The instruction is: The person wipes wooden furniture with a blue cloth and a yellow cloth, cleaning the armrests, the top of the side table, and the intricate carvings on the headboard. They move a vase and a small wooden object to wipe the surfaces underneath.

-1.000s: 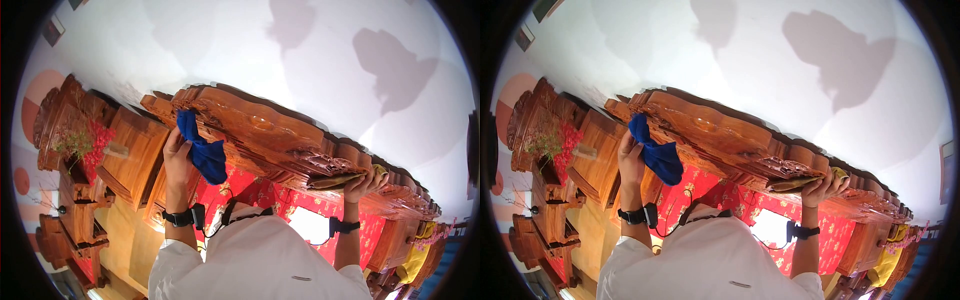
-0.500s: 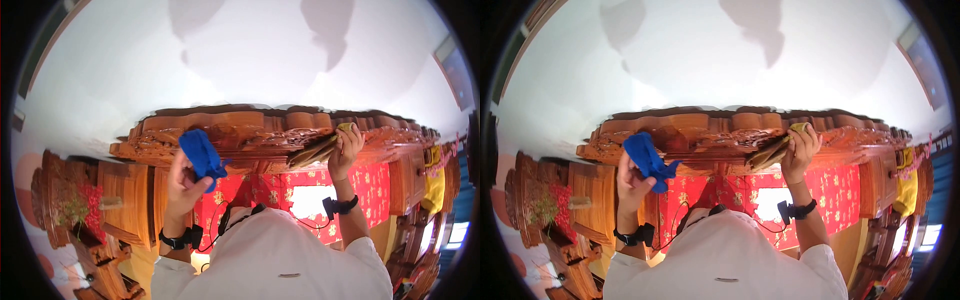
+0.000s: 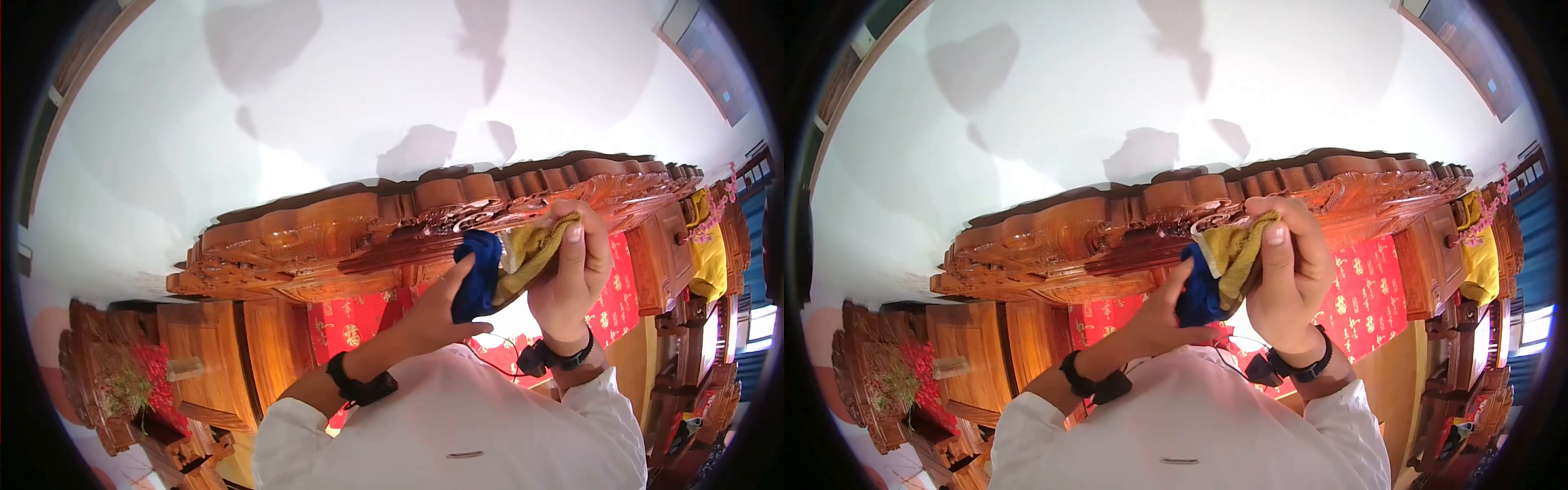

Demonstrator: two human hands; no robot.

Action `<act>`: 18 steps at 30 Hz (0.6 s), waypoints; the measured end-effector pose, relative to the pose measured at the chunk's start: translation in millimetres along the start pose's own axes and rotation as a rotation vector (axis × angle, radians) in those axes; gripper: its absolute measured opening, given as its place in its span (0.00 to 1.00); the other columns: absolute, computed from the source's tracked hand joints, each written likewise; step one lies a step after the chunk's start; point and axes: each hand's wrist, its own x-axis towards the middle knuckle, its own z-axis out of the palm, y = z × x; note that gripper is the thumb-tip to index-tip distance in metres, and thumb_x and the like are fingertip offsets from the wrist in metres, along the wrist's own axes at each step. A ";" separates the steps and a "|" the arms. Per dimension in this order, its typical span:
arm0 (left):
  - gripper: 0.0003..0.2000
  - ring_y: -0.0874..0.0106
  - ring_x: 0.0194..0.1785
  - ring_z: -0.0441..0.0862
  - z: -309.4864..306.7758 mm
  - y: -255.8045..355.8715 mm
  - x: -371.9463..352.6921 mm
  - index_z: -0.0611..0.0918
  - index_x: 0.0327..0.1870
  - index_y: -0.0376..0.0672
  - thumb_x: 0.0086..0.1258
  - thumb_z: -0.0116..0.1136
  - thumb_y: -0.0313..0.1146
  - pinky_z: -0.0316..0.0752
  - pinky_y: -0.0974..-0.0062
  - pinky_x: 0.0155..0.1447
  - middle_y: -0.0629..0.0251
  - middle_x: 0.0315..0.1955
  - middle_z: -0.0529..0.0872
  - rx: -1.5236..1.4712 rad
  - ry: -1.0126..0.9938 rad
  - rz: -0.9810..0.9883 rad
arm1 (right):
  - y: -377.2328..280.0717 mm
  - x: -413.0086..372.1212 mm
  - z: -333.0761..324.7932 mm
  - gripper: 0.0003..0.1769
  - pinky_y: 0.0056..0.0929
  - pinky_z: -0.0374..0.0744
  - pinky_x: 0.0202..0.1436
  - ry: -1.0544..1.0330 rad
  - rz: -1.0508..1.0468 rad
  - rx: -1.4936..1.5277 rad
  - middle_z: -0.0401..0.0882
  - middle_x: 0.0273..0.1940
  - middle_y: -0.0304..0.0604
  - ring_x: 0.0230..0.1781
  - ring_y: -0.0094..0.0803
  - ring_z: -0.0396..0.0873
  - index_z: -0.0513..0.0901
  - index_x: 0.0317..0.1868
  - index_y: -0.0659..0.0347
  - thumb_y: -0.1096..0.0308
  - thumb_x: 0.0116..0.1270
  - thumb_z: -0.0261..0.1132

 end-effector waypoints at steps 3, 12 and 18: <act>0.50 0.56 0.71 0.75 19.9 -7.5 8.0 0.51 0.83 0.40 0.64 0.73 0.33 0.69 0.64 0.74 0.43 0.70 0.72 -0.099 -0.012 -0.019 | 5.9 4.5 -9.3 0.15 0.23 0.75 0.52 -0.076 -0.067 -0.131 0.79 0.45 0.39 0.45 0.22 0.76 0.80 0.58 0.68 0.68 0.83 0.53; 0.46 0.61 0.56 0.82 22.5 5.6 14.8 0.54 0.82 0.43 0.61 0.65 0.27 0.75 0.68 0.63 0.50 0.57 0.80 -0.253 -0.307 -0.120 | -4.8 -0.8 -33.2 0.13 0.21 0.74 0.51 0.000 0.035 -0.068 0.83 0.50 0.41 0.47 0.21 0.76 0.83 0.56 0.70 0.72 0.81 0.55; 0.45 0.65 0.70 0.70 9.0 20.8 15.8 0.53 0.83 0.41 0.62 0.59 0.25 0.65 0.69 0.73 0.56 0.68 0.68 -0.280 -0.590 -0.165 | 24.5 6.6 -40.6 0.13 0.22 0.74 0.52 0.061 0.265 -0.140 0.83 0.51 0.42 0.48 0.24 0.77 0.84 0.57 0.68 0.70 0.80 0.59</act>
